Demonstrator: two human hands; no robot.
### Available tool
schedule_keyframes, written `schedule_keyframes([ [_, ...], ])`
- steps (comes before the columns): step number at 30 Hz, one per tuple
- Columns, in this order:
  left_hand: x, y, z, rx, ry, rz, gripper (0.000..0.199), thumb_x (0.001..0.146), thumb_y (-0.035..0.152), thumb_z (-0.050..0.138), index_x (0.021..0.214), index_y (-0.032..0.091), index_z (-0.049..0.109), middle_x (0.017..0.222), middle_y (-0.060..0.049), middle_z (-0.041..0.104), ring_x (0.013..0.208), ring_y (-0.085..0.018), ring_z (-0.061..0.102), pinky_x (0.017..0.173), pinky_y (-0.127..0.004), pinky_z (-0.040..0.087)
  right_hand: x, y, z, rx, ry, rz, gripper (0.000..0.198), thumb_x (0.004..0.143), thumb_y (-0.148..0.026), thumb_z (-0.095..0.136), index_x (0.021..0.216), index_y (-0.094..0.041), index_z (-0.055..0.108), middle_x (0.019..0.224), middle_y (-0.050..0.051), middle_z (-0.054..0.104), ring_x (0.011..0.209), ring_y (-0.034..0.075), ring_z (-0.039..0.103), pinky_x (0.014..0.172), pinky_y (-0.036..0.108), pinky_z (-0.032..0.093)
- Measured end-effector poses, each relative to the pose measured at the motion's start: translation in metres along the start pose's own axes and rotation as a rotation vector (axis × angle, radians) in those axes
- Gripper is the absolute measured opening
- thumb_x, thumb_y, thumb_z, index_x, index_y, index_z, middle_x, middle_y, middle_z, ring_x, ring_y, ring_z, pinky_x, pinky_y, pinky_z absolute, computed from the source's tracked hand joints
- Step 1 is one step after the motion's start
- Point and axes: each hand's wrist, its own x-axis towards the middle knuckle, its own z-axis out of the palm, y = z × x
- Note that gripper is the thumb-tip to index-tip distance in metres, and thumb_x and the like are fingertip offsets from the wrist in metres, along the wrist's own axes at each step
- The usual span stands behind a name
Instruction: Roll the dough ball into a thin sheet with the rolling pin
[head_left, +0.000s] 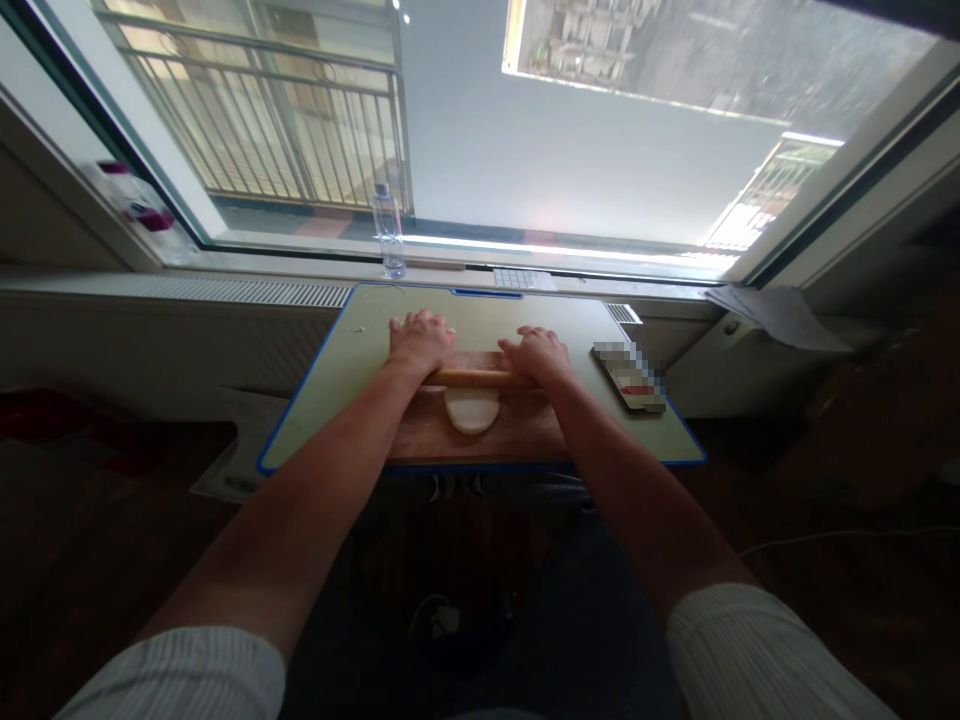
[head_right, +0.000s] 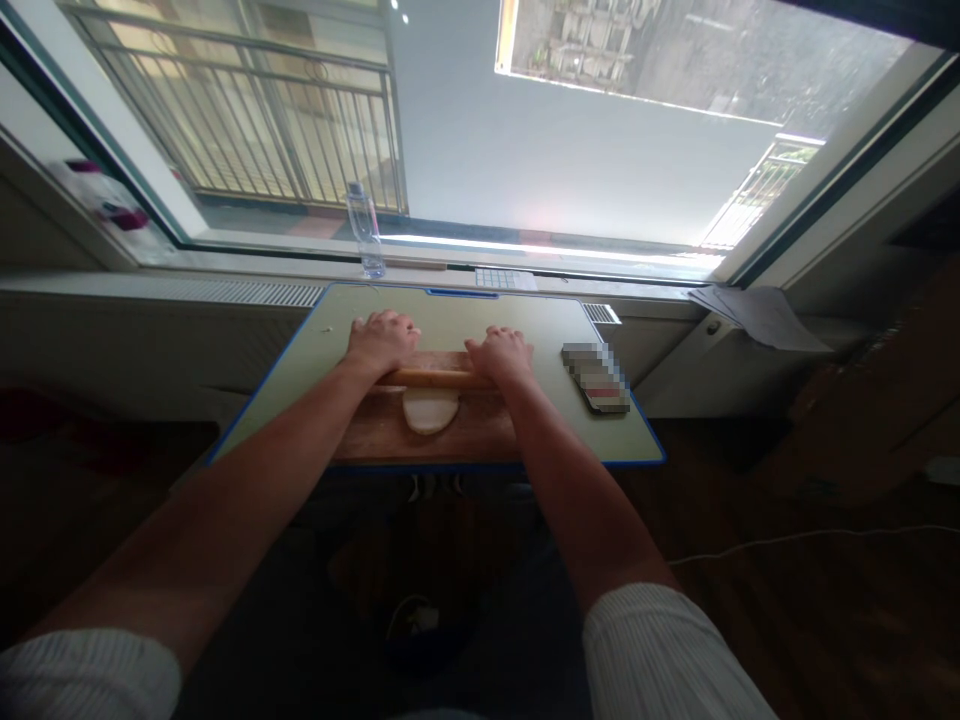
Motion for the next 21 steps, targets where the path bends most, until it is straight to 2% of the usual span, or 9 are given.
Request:
schedule_keyframes([
  [8, -0.011, -0.001, 0.0, -0.019, 0.032, 0.008, 0.049, 0.105, 0.041, 0.036, 0.13, 0.02, 0.072, 0.143, -0.017, 0.068, 0.131, -0.033, 0.06, 0.112, -0.054, 0.043, -0.013, 0.0, -0.003, 0.005, 0.017, -0.013, 0.065, 0.103, -0.062, 0.051, 0.147, -0.016, 0.064, 0.151, 0.018, 0.063, 0.139, 0.035, 0.057, 0.117, 0.049, 0.042],
  [14, -0.02, -0.002, -0.001, -0.038, 0.025, 0.013, 0.049, 0.106, 0.042, 0.035, 0.13, 0.021, 0.072, 0.142, -0.016, 0.068, 0.131, -0.033, 0.06, 0.114, -0.054, 0.043, -0.022, 0.0, -0.006, 0.015, -0.001, -0.024, 0.057, 0.107, -0.052, 0.043, 0.148, -0.019, 0.064, 0.158, 0.015, 0.059, 0.143, 0.035, 0.053, 0.12, 0.051, 0.04],
  [21, -0.029, -0.004, -0.001, -0.044, 0.011, 0.014, 0.049, 0.106, 0.044, 0.035, 0.13, 0.023, 0.072, 0.143, -0.016, 0.067, 0.131, -0.032, 0.059, 0.113, -0.052, 0.044, -0.034, -0.002, -0.009, 0.012, 0.004, -0.024, 0.059, 0.107, -0.055, 0.042, 0.15, -0.02, 0.063, 0.16, 0.014, 0.057, 0.145, 0.034, 0.05, 0.122, 0.053, 0.037],
])
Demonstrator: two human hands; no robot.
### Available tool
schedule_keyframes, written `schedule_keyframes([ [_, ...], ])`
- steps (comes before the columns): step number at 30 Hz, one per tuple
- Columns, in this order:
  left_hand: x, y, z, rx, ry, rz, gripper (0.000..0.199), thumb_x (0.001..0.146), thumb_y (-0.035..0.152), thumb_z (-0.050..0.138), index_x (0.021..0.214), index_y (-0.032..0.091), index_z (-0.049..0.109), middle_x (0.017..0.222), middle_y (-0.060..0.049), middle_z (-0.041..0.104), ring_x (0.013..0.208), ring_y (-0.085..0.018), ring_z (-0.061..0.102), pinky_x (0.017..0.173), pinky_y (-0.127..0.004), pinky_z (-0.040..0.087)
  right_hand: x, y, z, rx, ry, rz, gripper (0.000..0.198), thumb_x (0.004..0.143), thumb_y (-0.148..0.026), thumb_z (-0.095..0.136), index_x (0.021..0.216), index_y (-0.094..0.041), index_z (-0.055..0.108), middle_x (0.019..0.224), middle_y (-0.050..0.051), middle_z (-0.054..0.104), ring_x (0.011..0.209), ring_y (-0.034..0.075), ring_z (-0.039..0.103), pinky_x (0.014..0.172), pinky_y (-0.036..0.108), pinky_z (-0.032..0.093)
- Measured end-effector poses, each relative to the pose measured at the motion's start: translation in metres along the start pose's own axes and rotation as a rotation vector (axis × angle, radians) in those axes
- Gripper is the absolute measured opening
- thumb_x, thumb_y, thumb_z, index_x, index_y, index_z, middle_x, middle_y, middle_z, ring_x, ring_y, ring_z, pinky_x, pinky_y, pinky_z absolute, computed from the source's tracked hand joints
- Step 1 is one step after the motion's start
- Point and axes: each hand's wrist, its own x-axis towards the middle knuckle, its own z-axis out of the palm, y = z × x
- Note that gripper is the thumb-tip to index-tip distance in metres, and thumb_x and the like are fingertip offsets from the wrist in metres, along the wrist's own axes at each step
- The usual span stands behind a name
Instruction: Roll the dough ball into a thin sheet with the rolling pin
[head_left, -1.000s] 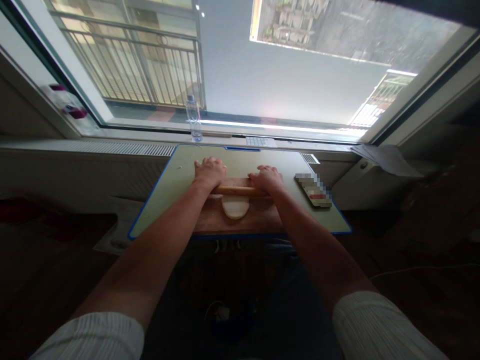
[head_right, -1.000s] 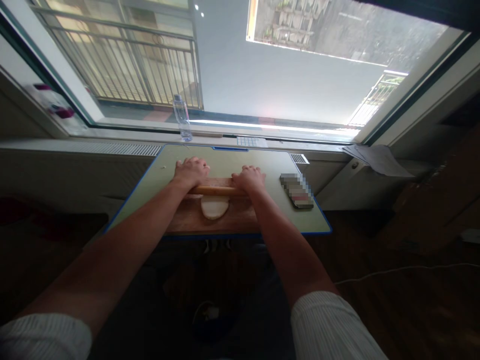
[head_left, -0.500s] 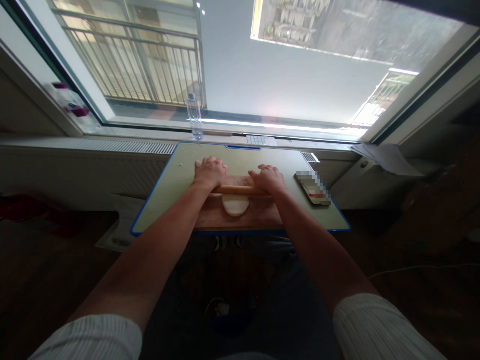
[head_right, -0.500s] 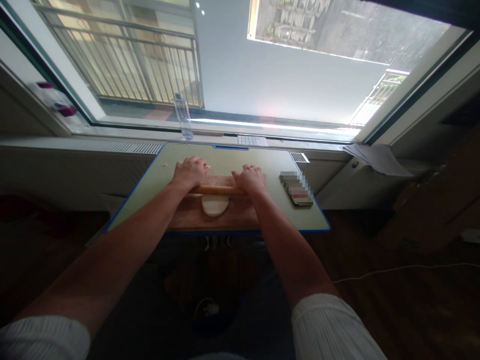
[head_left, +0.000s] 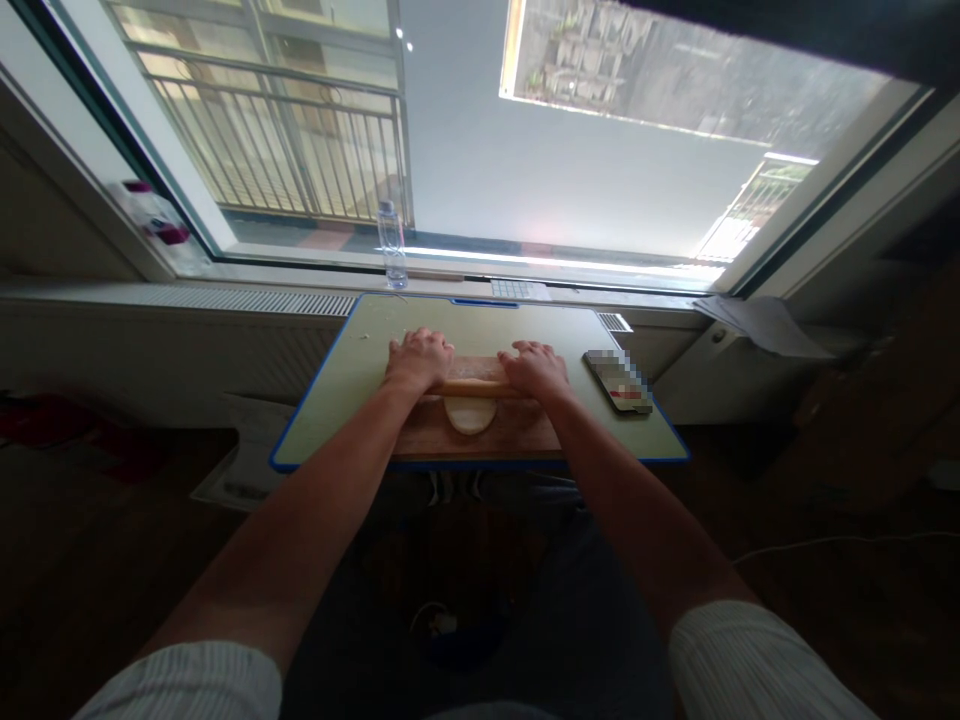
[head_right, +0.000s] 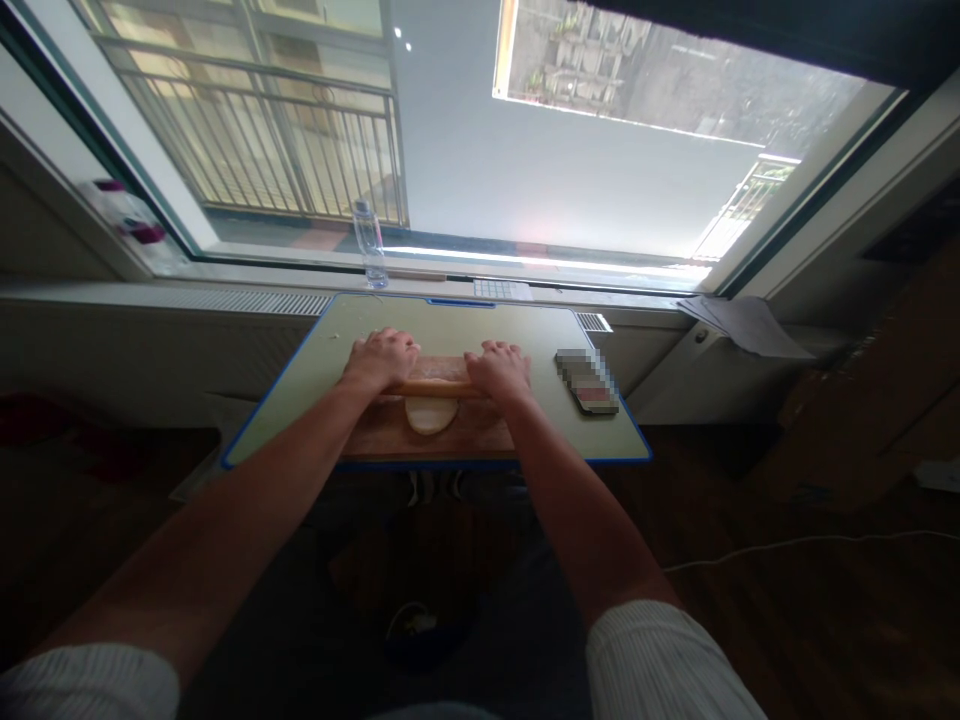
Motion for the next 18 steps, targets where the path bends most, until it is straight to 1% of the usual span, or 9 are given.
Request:
schedule_keyframes([
  [5, -0.007, 0.0, -0.003, 0.005, -0.012, -0.001, 0.049, 0.105, 0.044, 0.035, 0.131, 0.024, 0.071, 0.143, -0.015, 0.066, 0.131, -0.032, 0.059, 0.112, -0.053, 0.044, -0.008, -0.001, -0.001, -0.006, -0.002, 0.007, 0.06, 0.107, -0.055, 0.041, 0.152, -0.022, 0.061, 0.161, 0.013, 0.056, 0.146, 0.033, 0.05, 0.122, 0.052, 0.037],
  [10, -0.013, 0.001, -0.004, 0.011, -0.021, -0.011, 0.049, 0.105, 0.045, 0.035, 0.131, 0.025, 0.072, 0.143, -0.014, 0.067, 0.131, -0.033, 0.059, 0.112, -0.054, 0.044, -0.014, 0.0, -0.001, -0.017, -0.014, 0.003, 0.058, 0.108, -0.057, 0.04, 0.153, -0.027, 0.061, 0.162, 0.01, 0.056, 0.148, 0.033, 0.047, 0.123, 0.053, 0.036],
  [15, -0.018, 0.002, -0.002, 0.026, -0.036, -0.029, 0.05, 0.104, 0.045, 0.034, 0.131, 0.027, 0.072, 0.146, -0.013, 0.065, 0.131, -0.034, 0.059, 0.112, -0.057, 0.044, -0.023, 0.0, 0.0, -0.026, -0.007, 0.006, 0.06, 0.107, -0.058, 0.038, 0.154, -0.027, 0.06, 0.162, 0.008, 0.057, 0.148, 0.033, 0.046, 0.124, 0.054, 0.035],
  [18, -0.023, 0.002, -0.003, 0.021, -0.055, -0.041, 0.051, 0.104, 0.047, 0.032, 0.132, 0.028, 0.071, 0.147, -0.012, 0.064, 0.133, -0.034, 0.057, 0.113, -0.059, 0.043, -0.03, 0.0, 0.0, -0.033, 0.006, -0.011, 0.062, 0.107, -0.06, 0.037, 0.156, -0.027, 0.058, 0.162, 0.008, 0.057, 0.148, 0.033, 0.046, 0.123, 0.054, 0.034],
])
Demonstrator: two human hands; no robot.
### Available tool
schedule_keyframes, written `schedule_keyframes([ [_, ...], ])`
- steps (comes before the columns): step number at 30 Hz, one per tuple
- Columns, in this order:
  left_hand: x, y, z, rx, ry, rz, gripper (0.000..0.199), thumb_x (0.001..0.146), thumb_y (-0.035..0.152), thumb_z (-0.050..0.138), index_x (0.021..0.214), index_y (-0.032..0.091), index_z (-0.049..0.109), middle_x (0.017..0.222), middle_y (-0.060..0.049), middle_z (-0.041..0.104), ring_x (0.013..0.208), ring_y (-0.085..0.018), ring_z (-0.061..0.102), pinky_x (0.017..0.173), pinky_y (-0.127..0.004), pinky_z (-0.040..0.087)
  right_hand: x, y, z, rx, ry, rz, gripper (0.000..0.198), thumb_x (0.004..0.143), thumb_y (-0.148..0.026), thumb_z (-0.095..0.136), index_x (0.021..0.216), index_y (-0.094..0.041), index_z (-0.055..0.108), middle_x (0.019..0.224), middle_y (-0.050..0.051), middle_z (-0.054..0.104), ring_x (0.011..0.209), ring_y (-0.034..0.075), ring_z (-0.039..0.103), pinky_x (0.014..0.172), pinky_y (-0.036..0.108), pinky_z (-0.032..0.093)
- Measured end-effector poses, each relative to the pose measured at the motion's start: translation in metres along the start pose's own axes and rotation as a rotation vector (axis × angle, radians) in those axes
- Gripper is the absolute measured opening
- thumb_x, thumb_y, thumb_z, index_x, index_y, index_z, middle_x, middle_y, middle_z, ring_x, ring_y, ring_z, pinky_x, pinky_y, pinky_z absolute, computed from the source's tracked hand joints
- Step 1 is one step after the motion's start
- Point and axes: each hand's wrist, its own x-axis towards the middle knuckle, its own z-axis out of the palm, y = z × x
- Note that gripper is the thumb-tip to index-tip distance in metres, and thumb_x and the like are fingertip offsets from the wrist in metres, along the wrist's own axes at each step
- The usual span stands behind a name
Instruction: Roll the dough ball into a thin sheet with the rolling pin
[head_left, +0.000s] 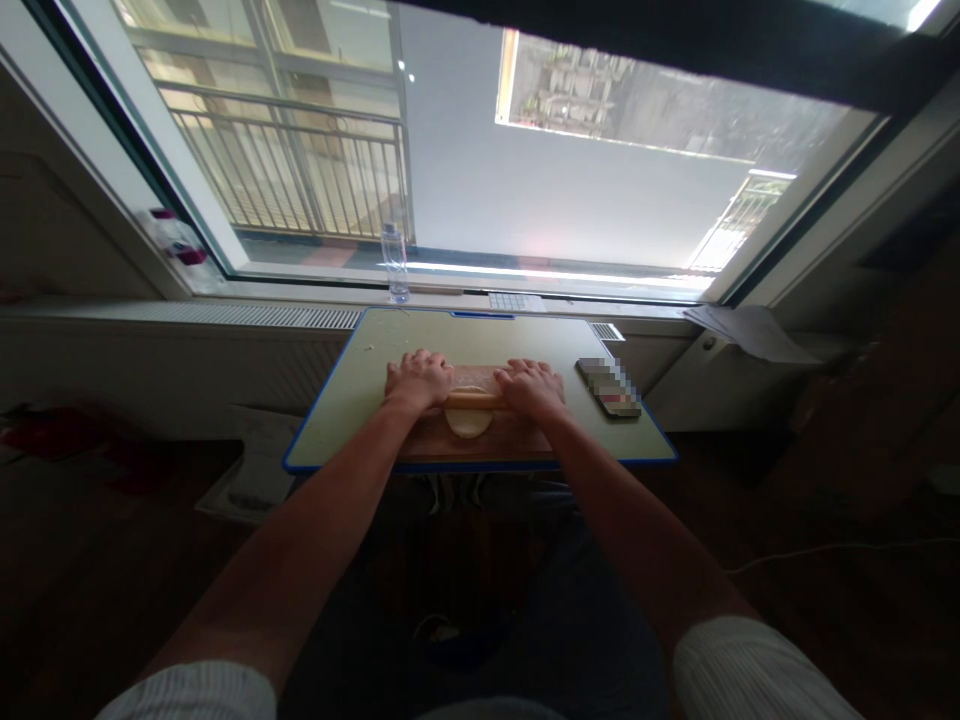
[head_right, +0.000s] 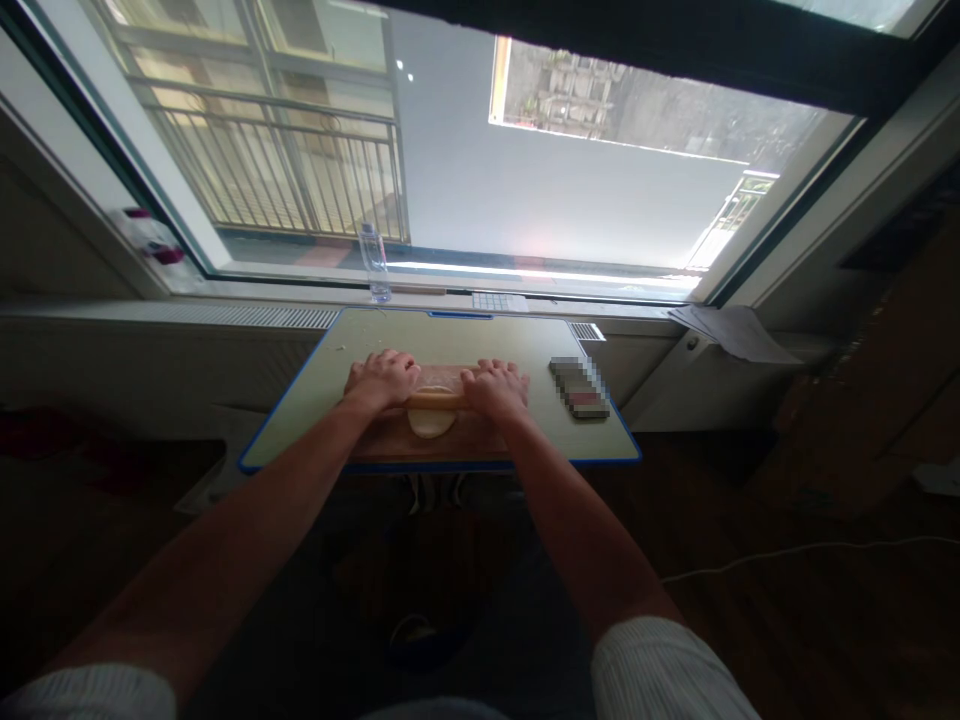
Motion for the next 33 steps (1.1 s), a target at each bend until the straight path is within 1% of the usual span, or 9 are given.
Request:
schedule_keyframes([
  [4, -0.008, 0.0, -0.001, -0.011, -0.004, -0.009, 0.051, 0.104, 0.048, 0.032, 0.134, 0.03, 0.07, 0.15, -0.012, 0.063, 0.134, -0.034, 0.056, 0.114, -0.059, 0.042, -0.01, 0.0, 0.0, -0.002, 0.028, -0.01, 0.062, 0.107, -0.061, 0.038, 0.156, -0.028, 0.058, 0.161, 0.009, 0.058, 0.147, 0.032, 0.047, 0.124, 0.052, 0.034],
  [9, -0.016, 0.0, -0.001, -0.026, 0.016, -0.004, 0.051, 0.104, 0.047, 0.032, 0.135, 0.031, 0.068, 0.153, -0.011, 0.061, 0.136, -0.033, 0.056, 0.115, -0.059, 0.041, -0.023, 0.0, 0.001, -0.021, 0.078, -0.036, 0.06, 0.108, -0.056, 0.039, 0.156, -0.026, 0.058, 0.16, 0.009, 0.058, 0.146, 0.032, 0.047, 0.121, 0.052, 0.036],
  [15, -0.029, 0.002, 0.0, -0.047, 0.033, -0.004, 0.052, 0.105, 0.046, 0.032, 0.14, 0.031, 0.067, 0.155, -0.012, 0.06, 0.138, -0.034, 0.053, 0.117, -0.06, 0.037, -0.036, 0.002, 0.007, -0.053, 0.157, -0.068, 0.054, 0.108, -0.052, 0.041, 0.152, -0.027, 0.06, 0.157, 0.009, 0.06, 0.146, 0.032, 0.046, 0.122, 0.053, 0.035],
  [18, -0.037, 0.004, -0.002, -0.048, 0.056, -0.004, 0.051, 0.105, 0.045, 0.033, 0.141, 0.031, 0.066, 0.156, -0.011, 0.06, 0.139, -0.034, 0.053, 0.118, -0.058, 0.037, -0.042, 0.002, 0.011, -0.064, 0.199, -0.079, 0.054, 0.109, -0.051, 0.041, 0.152, -0.027, 0.06, 0.159, 0.008, 0.059, 0.149, 0.032, 0.043, 0.124, 0.054, 0.033],
  [22, -0.047, 0.004, -0.002, -0.036, 0.082, -0.005, 0.049, 0.105, 0.045, 0.036, 0.141, 0.031, 0.066, 0.155, -0.009, 0.061, 0.139, -0.032, 0.053, 0.118, -0.056, 0.036, -0.052, 0.002, 0.011, -0.084, 0.232, -0.086, 0.054, 0.109, -0.051, 0.041, 0.151, -0.024, 0.062, 0.159, 0.009, 0.059, 0.147, 0.032, 0.044, 0.124, 0.054, 0.031],
  [29, -0.065, 0.005, 0.003, -0.017, 0.186, 0.013, 0.046, 0.104, 0.044, 0.038, 0.132, 0.03, 0.073, 0.151, -0.01, 0.065, 0.136, -0.032, 0.056, 0.118, -0.056, 0.036, -0.074, 0.001, 0.013, -0.067, 0.245, -0.083, 0.053, 0.111, -0.053, 0.038, 0.147, -0.024, 0.065, 0.159, 0.01, 0.059, 0.149, 0.032, 0.043, 0.125, 0.054, 0.029],
  [33, -0.078, 0.004, 0.007, -0.024, 0.242, 0.048, 0.047, 0.104, 0.042, 0.038, 0.131, 0.03, 0.075, 0.153, -0.01, 0.065, 0.141, -0.033, 0.054, 0.12, -0.058, 0.034, -0.086, 0.001, 0.016, -0.054, 0.255, -0.075, 0.056, 0.113, -0.055, 0.035, 0.148, -0.023, 0.065, 0.16, 0.01, 0.058, 0.153, 0.033, 0.04, 0.126, 0.055, 0.028],
])
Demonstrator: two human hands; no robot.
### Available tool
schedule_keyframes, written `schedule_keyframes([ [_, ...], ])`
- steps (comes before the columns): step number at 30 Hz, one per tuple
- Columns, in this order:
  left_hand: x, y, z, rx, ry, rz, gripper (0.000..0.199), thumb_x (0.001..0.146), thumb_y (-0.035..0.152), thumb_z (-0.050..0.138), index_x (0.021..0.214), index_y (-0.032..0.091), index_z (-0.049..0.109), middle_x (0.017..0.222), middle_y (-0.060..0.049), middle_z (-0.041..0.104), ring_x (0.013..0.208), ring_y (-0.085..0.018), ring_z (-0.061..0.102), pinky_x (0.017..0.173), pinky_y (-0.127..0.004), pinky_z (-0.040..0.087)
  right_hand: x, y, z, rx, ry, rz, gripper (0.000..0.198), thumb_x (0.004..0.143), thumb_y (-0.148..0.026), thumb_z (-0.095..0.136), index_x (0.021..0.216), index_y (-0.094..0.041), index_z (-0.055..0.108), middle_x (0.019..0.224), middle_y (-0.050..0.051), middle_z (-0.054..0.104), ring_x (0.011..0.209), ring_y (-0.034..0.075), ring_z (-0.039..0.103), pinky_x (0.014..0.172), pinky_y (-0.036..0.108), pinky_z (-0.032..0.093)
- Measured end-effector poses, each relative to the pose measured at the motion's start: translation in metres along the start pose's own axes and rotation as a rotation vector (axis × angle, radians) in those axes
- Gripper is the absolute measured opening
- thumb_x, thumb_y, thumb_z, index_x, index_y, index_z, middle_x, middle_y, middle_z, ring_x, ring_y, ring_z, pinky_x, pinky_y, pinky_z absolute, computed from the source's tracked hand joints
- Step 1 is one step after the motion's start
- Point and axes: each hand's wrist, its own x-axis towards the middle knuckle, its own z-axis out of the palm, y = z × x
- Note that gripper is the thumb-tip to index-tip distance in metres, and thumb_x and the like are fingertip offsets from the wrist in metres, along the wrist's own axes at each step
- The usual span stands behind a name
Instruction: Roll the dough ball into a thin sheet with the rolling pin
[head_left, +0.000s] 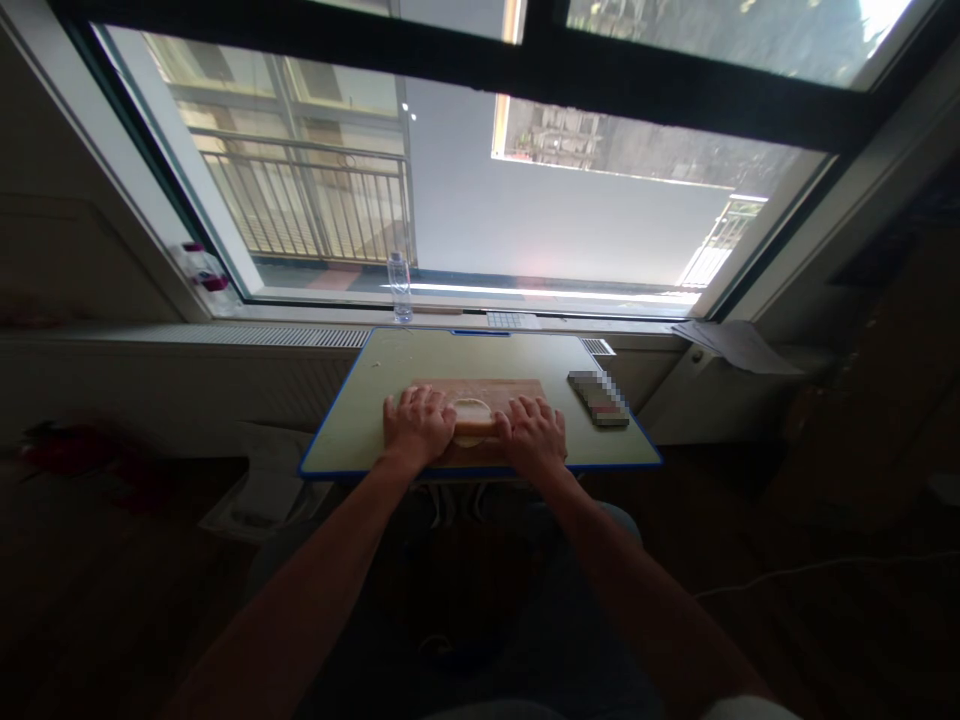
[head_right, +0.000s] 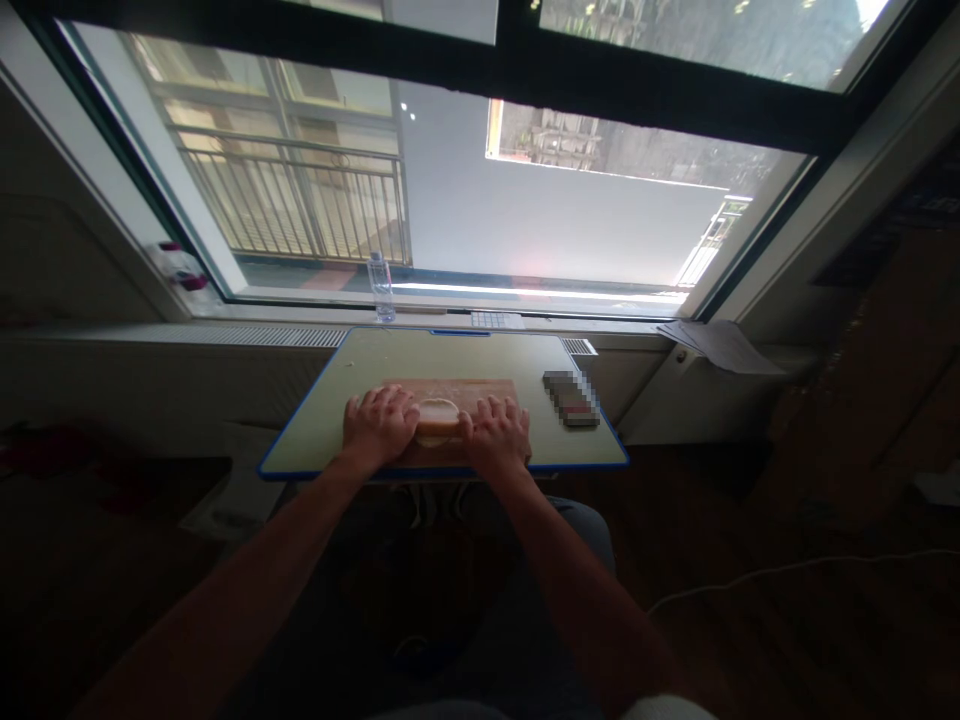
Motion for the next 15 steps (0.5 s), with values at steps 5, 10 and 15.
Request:
schedule_keyframes([
  [5, -0.015, -0.004, 0.005, -0.014, 0.016, 0.015, 0.05, 0.105, 0.043, 0.035, 0.135, 0.03, 0.074, 0.161, -0.007, 0.059, 0.149, -0.032, 0.049, 0.122, -0.058, 0.034, -0.016, -0.001, 0.0, 0.005, 0.013, 0.007, 0.061, 0.113, -0.055, 0.034, 0.153, -0.019, 0.062, 0.164, 0.011, 0.055, 0.155, 0.033, 0.038, 0.127, 0.054, 0.027],
  [10, -0.024, -0.006, 0.007, -0.021, 0.031, 0.034, 0.054, 0.107, 0.044, 0.032, 0.138, 0.029, 0.073, 0.162, -0.006, 0.059, 0.151, -0.033, 0.048, 0.121, -0.056, 0.037, -0.03, -0.001, 0.001, 0.01, 0.048, 0.01, 0.063, 0.113, -0.055, 0.032, 0.157, -0.018, 0.057, 0.165, 0.013, 0.053, 0.156, 0.033, 0.038, 0.127, 0.052, 0.027],
  [15, -0.022, -0.005, 0.006, -0.012, 0.03, 0.043, 0.054, 0.106, 0.043, 0.033, 0.139, 0.029, 0.073, 0.161, -0.007, 0.059, 0.15, -0.032, 0.05, 0.12, -0.057, 0.038, -0.028, -0.002, 0.0, 0.019, 0.033, 0.01, 0.062, 0.113, -0.055, 0.032, 0.155, -0.019, 0.06, 0.164, 0.012, 0.054, 0.156, 0.033, 0.038, 0.128, 0.053, 0.026],
])
